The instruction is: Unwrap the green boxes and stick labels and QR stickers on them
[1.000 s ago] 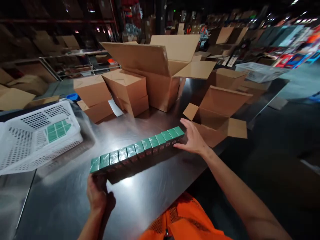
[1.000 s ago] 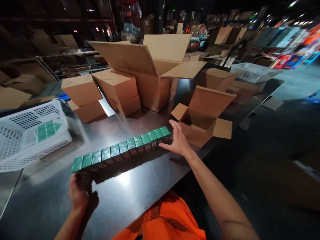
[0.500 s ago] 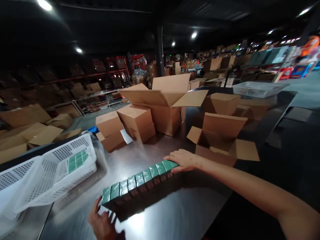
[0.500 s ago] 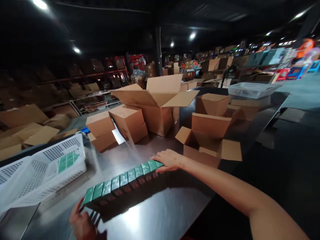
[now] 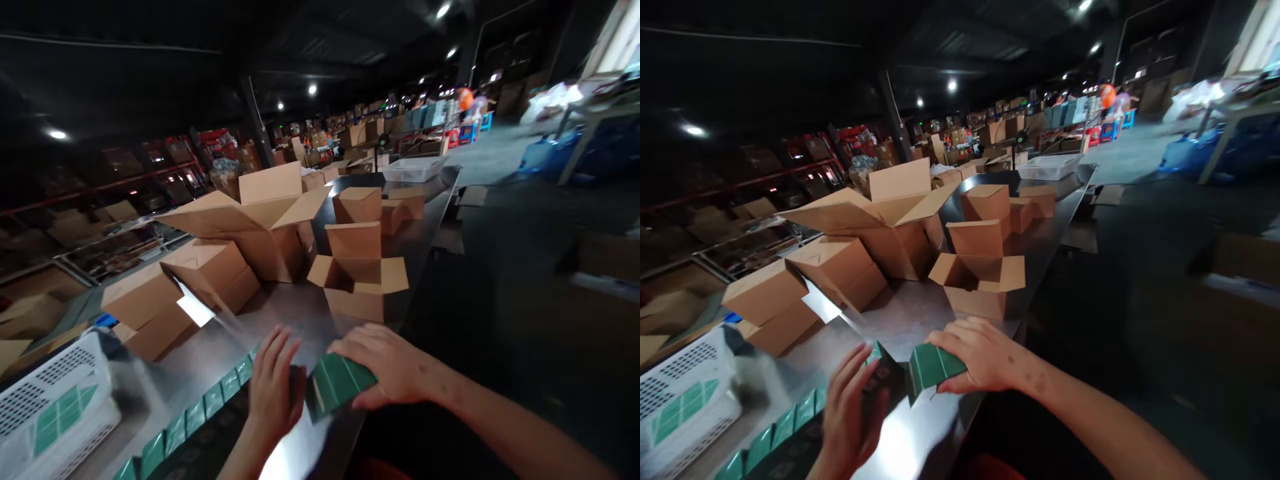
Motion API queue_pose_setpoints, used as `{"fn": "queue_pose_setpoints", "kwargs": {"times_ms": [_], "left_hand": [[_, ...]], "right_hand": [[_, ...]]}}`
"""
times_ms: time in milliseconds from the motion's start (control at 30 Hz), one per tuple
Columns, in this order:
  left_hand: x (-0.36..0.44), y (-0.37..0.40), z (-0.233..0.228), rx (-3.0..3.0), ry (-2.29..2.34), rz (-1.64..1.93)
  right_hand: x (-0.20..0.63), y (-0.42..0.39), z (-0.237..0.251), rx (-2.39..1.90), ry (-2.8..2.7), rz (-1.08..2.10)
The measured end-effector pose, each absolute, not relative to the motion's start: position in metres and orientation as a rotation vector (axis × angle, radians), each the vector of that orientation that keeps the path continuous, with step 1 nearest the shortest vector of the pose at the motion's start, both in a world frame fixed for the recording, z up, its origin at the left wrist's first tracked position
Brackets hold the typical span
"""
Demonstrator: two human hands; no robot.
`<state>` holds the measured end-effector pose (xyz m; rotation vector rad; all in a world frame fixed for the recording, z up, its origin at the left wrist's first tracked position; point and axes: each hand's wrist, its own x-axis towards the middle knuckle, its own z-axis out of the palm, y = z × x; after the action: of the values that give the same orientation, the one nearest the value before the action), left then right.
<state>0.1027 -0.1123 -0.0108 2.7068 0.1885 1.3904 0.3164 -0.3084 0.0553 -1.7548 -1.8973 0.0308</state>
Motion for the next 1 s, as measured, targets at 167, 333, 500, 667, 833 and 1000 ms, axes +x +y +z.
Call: {"fn": "queue_pose_setpoints", "kwargs": {"times_ms": [167, 333, 500, 667, 833, 1000], "left_hand": [[0.249, -0.105, 0.008, 3.007, 0.125, 0.888], [0.313, -0.098, 0.012, 3.073, 0.217, 0.684], [0.286, -0.143, 0.01, 3.092, 0.383, 0.578], [0.25, -0.195, -0.003, 3.013, 0.182, 0.74], [0.23, -0.197, -0.01, 2.857, -0.287, 0.873], [0.224, -0.209, -0.027, 2.928, -0.173, 0.895]], "right_hand": [[0.306, -0.365, 0.047, -1.802, -1.889, 0.007], [0.306, -0.414, 0.054, -1.933, -1.791, 0.02], [0.325, -0.438, 0.062, -2.063, -1.589, -0.152], [0.356, -0.409, 0.079, -2.117, -1.24, -0.441], [0.376, -0.347, 0.106, -2.207, -1.056, -0.488], [0.376, -0.296, 0.114, -2.457, -1.187, -0.323]]}}
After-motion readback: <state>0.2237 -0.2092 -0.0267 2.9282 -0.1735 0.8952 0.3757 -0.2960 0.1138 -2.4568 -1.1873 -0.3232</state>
